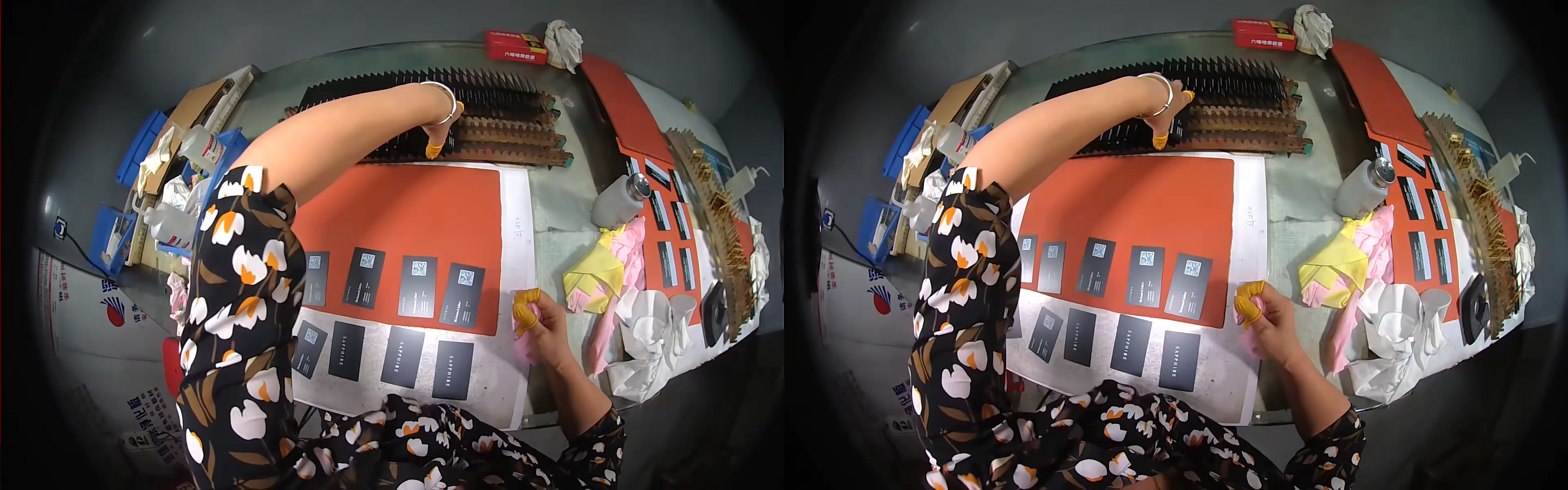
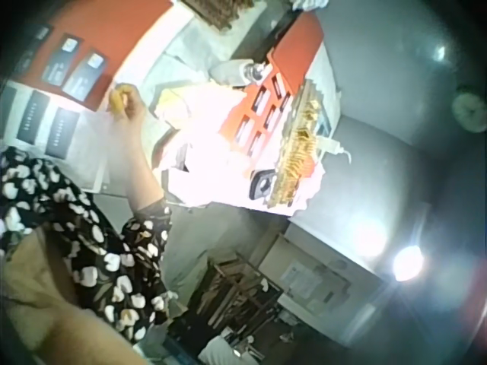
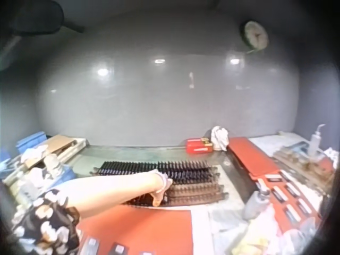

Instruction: The person wipes multiple black cards laid out on a red mat using a yellow cloth. They systematically clean each card one by one, then pick up a white cloth, apply liquid from a bottle, and continue wiping the cards and the surrounding mat area.

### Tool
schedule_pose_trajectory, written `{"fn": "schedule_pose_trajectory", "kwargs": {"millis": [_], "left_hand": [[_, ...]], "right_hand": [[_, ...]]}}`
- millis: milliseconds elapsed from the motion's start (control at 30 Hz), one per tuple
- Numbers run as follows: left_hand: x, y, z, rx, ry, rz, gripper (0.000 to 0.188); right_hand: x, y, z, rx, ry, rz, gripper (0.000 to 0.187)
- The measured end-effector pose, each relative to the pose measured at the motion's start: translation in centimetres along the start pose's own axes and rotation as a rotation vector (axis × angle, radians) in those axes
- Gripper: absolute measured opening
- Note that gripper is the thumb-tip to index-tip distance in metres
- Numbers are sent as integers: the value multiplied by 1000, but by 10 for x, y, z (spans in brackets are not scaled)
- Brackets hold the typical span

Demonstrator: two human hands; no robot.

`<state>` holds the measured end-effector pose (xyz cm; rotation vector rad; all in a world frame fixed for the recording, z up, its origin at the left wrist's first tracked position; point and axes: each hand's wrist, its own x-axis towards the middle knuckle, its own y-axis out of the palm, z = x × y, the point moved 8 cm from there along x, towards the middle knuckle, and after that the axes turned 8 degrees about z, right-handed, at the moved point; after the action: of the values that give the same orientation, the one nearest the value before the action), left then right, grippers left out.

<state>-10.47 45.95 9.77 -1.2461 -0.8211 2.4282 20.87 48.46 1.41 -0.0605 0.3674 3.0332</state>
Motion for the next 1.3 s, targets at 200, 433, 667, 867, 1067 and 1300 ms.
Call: {"fn": "schedule_pose_trajectory", "kwargs": {"millis": [200, 433, 667, 867, 1067, 1300], "left_hand": [[-1, 3, 5, 4, 26, -72, 85], [-47, 11, 10, -23, -72, -233, 86], [-102, 37, -94, -462, 501, -760, 100], [-74, 57, -108, -656, 431, -758, 104], [-77, 94, -71, -640, 353, -654, 105], [-87, 114, -49, -739, 323, -638, 107]], "right_hand": [[0, -2, -2, -8, -24, 0, 6], [-1, 4, 0, -20, 4, -23, 10], [0, -3, 5, -112, 23, -72, 4], [0, -10, -2, -135, 34, -147, 5], [2, -9, 2, -153, 29, -158, 6], [-1, -14, -1, -193, 27, -190, 6]]}}
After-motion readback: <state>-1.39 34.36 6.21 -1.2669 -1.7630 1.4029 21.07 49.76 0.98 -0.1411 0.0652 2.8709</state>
